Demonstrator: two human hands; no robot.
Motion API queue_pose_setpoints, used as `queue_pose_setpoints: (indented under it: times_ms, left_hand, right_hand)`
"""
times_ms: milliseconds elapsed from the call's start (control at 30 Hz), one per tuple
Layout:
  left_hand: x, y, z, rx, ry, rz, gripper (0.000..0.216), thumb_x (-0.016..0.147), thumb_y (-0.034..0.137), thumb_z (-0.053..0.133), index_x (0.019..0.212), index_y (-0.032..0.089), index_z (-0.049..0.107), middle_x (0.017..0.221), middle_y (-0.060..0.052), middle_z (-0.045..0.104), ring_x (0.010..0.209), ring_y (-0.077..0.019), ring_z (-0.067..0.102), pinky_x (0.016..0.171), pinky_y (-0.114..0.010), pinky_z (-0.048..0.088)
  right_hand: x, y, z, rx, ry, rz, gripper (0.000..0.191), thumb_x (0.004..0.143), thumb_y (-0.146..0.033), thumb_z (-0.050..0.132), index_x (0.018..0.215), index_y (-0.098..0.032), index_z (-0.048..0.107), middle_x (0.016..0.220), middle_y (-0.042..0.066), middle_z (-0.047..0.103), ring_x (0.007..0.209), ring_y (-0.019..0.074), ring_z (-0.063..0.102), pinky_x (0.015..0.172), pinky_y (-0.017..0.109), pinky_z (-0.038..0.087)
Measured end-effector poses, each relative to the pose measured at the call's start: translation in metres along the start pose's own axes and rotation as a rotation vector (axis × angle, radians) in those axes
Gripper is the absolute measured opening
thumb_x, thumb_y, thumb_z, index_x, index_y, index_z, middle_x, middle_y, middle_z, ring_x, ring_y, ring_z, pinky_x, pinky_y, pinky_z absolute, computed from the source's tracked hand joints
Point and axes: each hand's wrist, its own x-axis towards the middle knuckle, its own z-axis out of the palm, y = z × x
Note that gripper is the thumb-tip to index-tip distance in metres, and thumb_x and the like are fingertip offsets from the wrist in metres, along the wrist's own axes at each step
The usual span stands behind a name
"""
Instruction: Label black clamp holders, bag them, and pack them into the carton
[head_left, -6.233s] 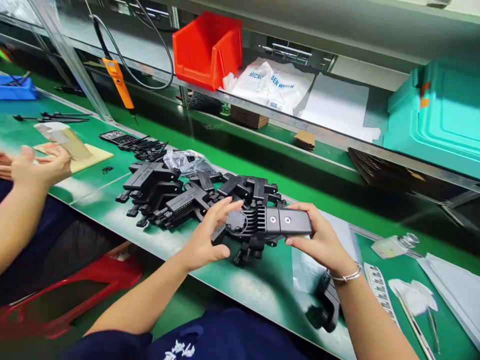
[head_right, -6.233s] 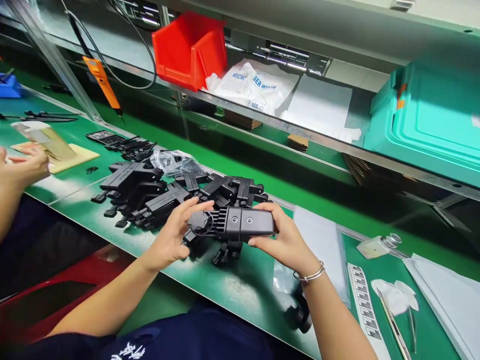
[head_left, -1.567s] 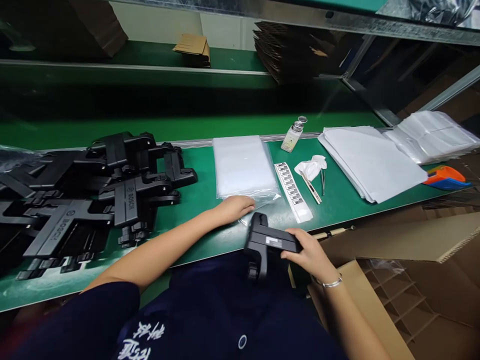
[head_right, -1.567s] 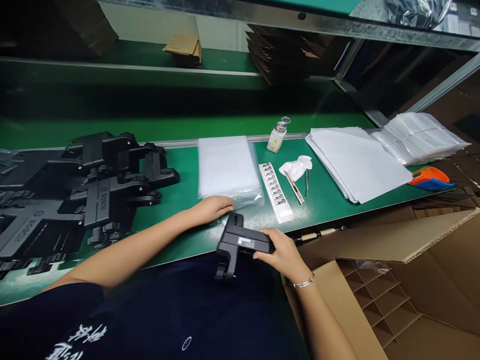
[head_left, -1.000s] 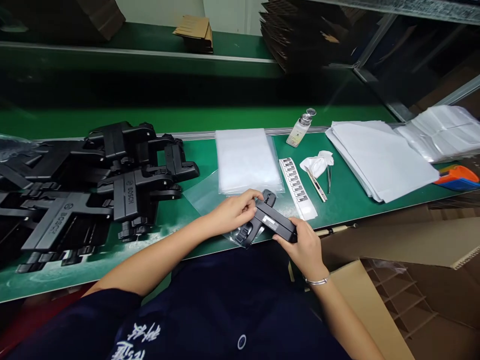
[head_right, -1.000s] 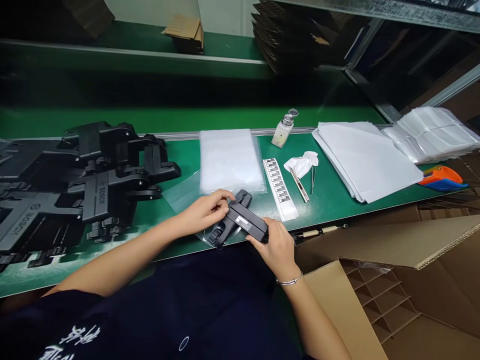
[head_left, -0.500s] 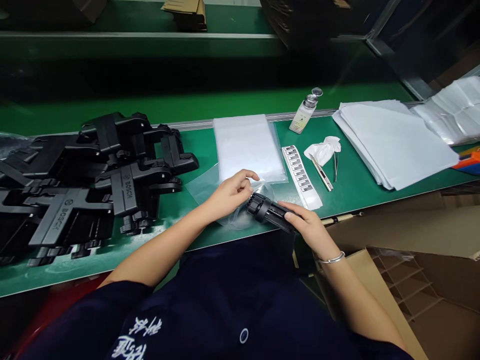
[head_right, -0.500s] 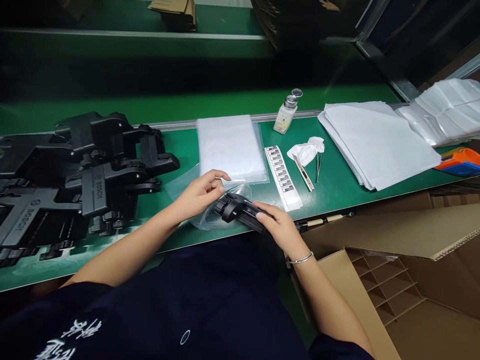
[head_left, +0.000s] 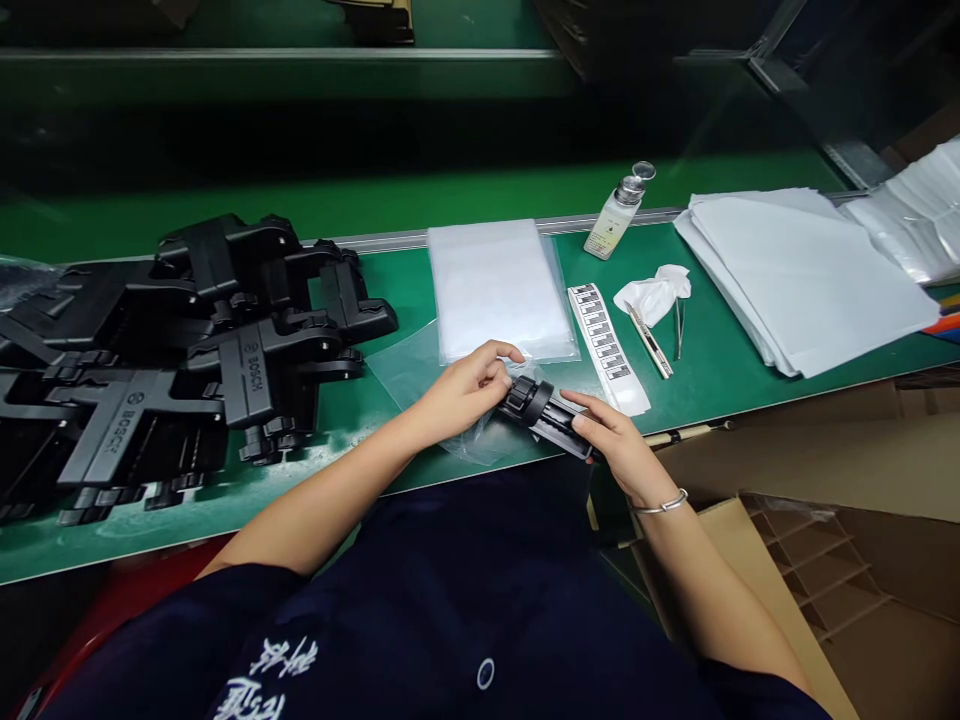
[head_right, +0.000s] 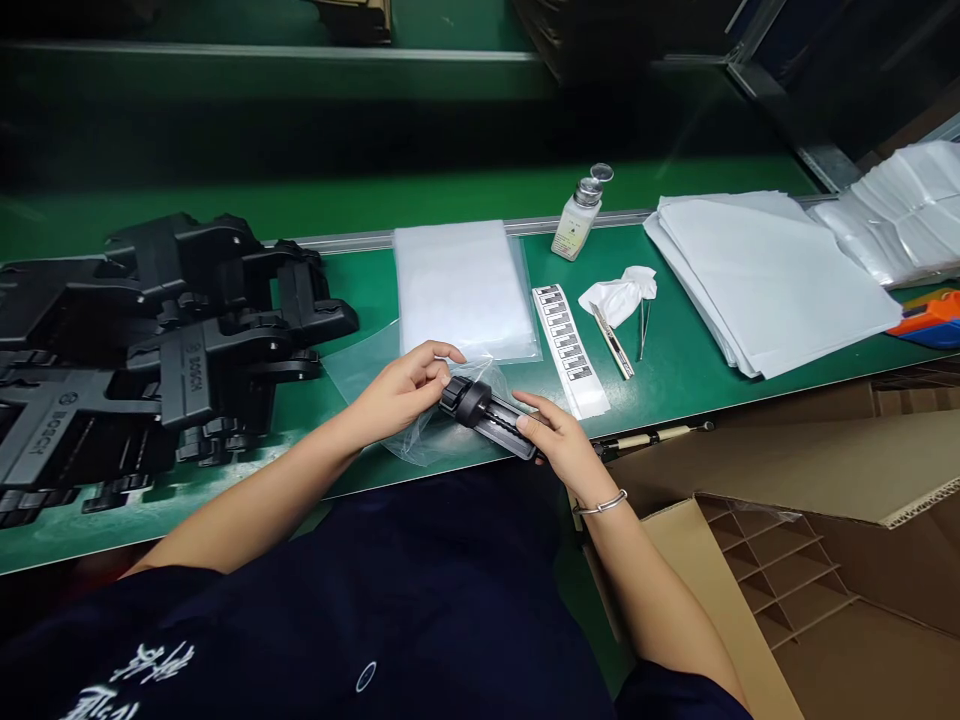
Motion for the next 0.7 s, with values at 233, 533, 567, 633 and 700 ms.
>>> queue_pose_setpoints:
  times_ms: [233, 533, 567, 633, 700]
  left_hand:
    - [0.000, 0.000, 0.001, -0.006, 0.001, -0.008, 0.027, 0.085, 0.025, 0.048, 0.111, 0.020, 0.050, 0.061, 0.009, 0.040, 0.055, -0.0092, 0.038, 0.058, -0.022, 0.032]
    - [-0.009, 0.006, 0.000, -0.268, 0.022, -0.049, 0.024, 0.086, 0.028, 0.054, 0.108, 0.019, 0.050, 0.060, 0.008, 0.041, 0.050, -0.0078, 0.040, 0.050, -0.020, 0.035]
    - [-0.011, 0.007, 0.000, -0.299, 0.005, -0.053, 0.024, 0.086, 0.028, 0.054, 0.109, 0.019, 0.050, 0.060, 0.008, 0.041, 0.049, -0.0075, 0.040, 0.049, -0.019, 0.035]
    - [-0.013, 0.010, 0.002, -0.333, -0.038, -0.045, 0.025, 0.087, 0.028, 0.054, 0.110, 0.019, 0.050, 0.060, 0.008, 0.041, 0.049, -0.0074, 0.040, 0.047, -0.019, 0.035]
    - [-0.014, 0.012, 0.004, -0.337, -0.068, -0.026, 0.024, 0.087, 0.027, 0.053, 0.110, 0.019, 0.050, 0.060, 0.009, 0.040, 0.049, -0.0075, 0.040, 0.048, -0.018, 0.036]
  right_hand:
    - [0.002, 0.004, 0.000, 0.035, -0.014, 0.010, 0.053, 0.081, -0.048, 0.064, 0.128, -0.023, 0.059, 0.082, 0.003, 0.061, 0.065, 0.0145, 0.054, 0.042, 0.020, 0.042]
    - [-0.008, 0.038, -0.009, 0.001, -0.007, -0.257, 0.070, 0.072, -0.059, 0.071, 0.129, -0.023, 0.052, 0.109, 0.009, 0.068, 0.101, 0.0253, 0.065, 0.092, 0.042, 0.050]
    - [-0.011, 0.045, -0.010, 0.006, 0.022, -0.265, 0.071, 0.070, -0.061, 0.071, 0.127, -0.024, 0.053, 0.108, 0.010, 0.069, 0.100, 0.0260, 0.066, 0.092, 0.042, 0.051]
    - [-0.016, 0.058, -0.014, 0.026, 0.109, -0.280, 0.065, 0.068, -0.062, 0.072, 0.120, -0.024, 0.057, 0.105, 0.009, 0.070, 0.097, 0.0266, 0.067, 0.088, 0.042, 0.053]
    - [-0.020, 0.069, -0.017, 0.042, 0.207, -0.306, 0.055, 0.070, -0.056, 0.073, 0.113, -0.025, 0.059, 0.104, 0.008, 0.070, 0.095, 0.0260, 0.068, 0.085, 0.041, 0.055]
